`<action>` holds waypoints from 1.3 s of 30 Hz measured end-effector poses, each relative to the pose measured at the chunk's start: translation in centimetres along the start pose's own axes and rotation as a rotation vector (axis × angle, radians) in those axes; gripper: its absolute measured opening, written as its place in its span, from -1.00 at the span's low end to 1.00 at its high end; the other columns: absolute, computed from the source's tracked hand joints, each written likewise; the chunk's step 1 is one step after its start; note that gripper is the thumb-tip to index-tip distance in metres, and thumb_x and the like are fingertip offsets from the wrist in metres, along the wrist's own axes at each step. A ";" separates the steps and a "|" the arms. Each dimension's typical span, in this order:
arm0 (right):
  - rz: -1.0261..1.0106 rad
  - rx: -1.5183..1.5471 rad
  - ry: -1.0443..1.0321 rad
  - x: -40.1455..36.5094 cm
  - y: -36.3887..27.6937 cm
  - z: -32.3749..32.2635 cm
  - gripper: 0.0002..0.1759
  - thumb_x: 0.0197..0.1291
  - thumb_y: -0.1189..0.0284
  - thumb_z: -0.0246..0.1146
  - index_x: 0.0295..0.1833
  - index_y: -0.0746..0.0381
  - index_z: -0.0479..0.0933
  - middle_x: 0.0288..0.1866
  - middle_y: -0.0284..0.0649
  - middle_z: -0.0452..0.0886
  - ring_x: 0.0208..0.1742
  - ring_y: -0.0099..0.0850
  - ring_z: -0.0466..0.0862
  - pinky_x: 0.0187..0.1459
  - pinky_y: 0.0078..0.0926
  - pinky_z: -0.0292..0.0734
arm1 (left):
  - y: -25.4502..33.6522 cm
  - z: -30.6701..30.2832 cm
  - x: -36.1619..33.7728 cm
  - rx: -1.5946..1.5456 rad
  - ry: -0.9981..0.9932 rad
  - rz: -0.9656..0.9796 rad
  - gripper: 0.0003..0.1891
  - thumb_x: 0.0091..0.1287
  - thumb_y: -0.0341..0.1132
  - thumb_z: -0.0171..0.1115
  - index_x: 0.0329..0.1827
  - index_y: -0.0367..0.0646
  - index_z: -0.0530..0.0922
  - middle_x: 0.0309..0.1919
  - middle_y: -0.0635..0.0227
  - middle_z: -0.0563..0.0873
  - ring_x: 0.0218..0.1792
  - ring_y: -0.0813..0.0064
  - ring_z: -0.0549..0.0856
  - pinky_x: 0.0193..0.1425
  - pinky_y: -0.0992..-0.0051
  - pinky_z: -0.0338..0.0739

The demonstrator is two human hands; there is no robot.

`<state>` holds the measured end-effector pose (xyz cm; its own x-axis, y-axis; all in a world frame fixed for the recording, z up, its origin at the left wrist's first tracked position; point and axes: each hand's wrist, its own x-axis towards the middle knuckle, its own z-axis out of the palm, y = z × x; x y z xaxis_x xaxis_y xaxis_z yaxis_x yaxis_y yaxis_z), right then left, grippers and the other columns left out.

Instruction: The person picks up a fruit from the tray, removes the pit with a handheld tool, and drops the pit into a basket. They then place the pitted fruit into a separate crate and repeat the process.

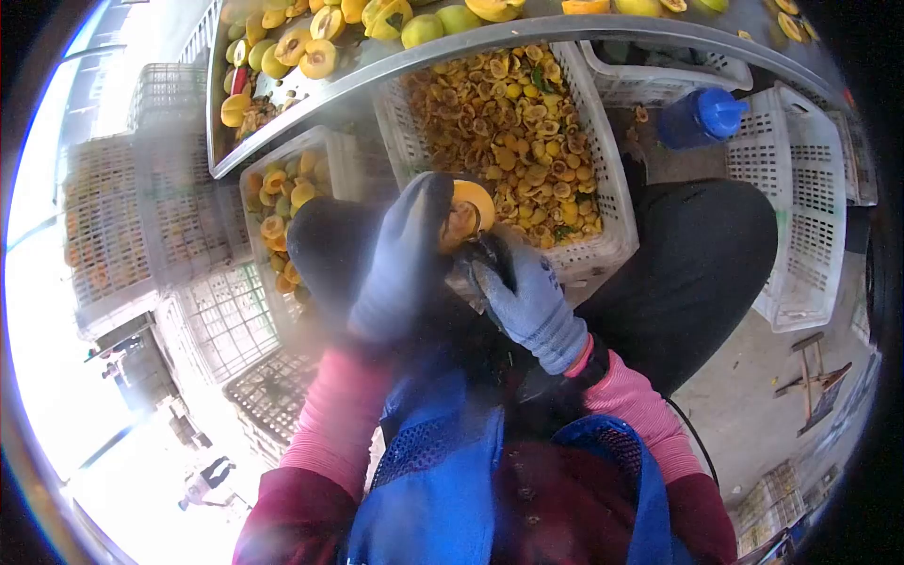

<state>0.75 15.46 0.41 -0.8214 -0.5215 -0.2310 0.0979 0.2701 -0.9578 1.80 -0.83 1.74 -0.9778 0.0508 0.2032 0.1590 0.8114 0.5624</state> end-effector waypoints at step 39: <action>0.544 2.226 -1.024 -0.4 3.4 2.0 -0.46 0.27 -0.19 -0.22 -0.21 0.08 0.30 -0.63 -0.41 0.21 -0.75 -0.51 0.22 -0.75 -0.55 0.13 | -0.7 6.7 -2.5 -1.334 0.249 -0.922 -0.63 0.43 -0.07 -0.18 0.01 -0.16 0.43 -0.15 0.20 0.59 -0.12 0.36 0.61 0.00 0.37 0.55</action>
<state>2.57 14.99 -3.09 -0.2252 -0.9386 0.2615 0.7972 -0.0233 0.6033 3.18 2.42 -4.53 -0.7797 -0.3329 -0.5303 -0.3034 -0.5401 0.7851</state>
